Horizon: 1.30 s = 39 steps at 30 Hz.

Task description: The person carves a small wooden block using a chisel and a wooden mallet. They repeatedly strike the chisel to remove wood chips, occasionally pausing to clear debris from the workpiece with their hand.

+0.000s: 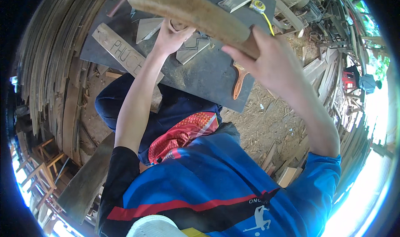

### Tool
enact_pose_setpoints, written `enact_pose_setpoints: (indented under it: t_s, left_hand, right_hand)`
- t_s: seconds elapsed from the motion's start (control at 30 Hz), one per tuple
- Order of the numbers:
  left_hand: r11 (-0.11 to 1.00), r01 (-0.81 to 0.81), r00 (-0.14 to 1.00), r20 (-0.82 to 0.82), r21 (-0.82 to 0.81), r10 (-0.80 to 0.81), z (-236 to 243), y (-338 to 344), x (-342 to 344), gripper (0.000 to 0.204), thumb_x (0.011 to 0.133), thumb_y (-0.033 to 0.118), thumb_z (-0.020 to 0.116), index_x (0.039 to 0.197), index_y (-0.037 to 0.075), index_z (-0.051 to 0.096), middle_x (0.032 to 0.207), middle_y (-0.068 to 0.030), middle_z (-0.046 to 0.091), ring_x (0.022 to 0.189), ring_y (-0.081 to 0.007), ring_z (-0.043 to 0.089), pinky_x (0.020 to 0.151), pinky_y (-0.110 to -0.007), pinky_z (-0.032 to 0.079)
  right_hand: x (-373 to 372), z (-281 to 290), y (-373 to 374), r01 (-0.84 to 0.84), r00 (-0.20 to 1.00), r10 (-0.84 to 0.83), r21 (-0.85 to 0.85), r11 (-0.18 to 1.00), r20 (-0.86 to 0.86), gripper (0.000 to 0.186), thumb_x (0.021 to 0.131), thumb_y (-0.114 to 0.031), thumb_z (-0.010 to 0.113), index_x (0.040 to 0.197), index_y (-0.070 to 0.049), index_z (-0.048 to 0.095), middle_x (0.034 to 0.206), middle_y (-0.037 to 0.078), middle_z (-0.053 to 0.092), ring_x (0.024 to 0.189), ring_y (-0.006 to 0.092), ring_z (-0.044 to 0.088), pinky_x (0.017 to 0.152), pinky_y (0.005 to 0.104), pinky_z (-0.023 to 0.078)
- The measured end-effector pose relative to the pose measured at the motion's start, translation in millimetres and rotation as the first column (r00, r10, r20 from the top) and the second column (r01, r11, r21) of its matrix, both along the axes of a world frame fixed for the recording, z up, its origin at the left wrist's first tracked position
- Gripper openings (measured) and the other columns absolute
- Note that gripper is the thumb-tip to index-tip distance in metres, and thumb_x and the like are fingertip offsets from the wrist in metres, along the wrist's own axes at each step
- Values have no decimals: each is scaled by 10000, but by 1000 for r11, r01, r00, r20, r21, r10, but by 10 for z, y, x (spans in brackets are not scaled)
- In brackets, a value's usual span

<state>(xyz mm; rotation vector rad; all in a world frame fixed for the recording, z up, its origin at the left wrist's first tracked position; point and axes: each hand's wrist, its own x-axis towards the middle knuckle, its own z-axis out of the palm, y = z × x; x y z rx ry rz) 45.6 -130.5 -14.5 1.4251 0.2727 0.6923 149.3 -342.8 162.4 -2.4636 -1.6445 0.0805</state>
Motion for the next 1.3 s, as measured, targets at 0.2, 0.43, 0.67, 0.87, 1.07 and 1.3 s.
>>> enact_pose_setpoints:
  t_s: [0.2,0.43,0.67,0.87,1.07,1.3]
  left_hand:
    - [997,59,986,-156,48,-51,-34,107,-53,166,899,149,746,821,25,668,738,22,667,663,-49,570,628,-281,471]
    - [995,59,988,-146,76,-47,-49,109,-47,253,890,168,753,724,51,602,661,46,584,604,-58,502,589,-283,416]
    - [998,62,987,-149,1,-61,-38,136,10,248,873,204,761,731,53,625,642,24,599,567,-63,512,552,-281,424]
    - [999,-38,999,-3,-23,38,-72,180,-158,221,908,64,619,728,83,492,567,-1,446,544,-112,426,677,-340,446]
    - [973,43,989,151,-226,-9,-147,287,-252,193,887,83,546,734,115,433,566,20,380,531,-114,381,798,-371,418]
    - [962,8,967,246,-271,61,-177,279,-165,203,854,9,566,689,77,466,524,8,394,451,-100,363,606,-345,476]
  right_hand:
    - [16,14,35,25,999,-24,36,999,-26,549,884,-450,766,1049,56,634,732,193,684,681,286,717,625,384,546]
    - [16,261,-126,35,972,32,283,959,-232,528,913,-396,752,1144,63,627,732,123,692,611,198,665,592,328,519]
    - [96,-224,-475,260,843,-187,78,962,-505,509,937,-401,709,1157,54,653,618,65,620,514,145,590,502,307,453]
    - [39,-828,-706,382,678,-310,-42,923,-667,445,936,-406,707,1005,32,684,561,55,583,495,127,578,467,307,427]
    - [-105,-1163,-772,438,505,-413,-187,879,-758,459,936,-436,689,962,22,663,576,60,606,457,149,581,466,314,450]
    - [-97,-1674,-736,311,594,-431,-299,902,-680,580,935,-514,662,932,66,636,611,153,637,520,259,667,564,406,528]
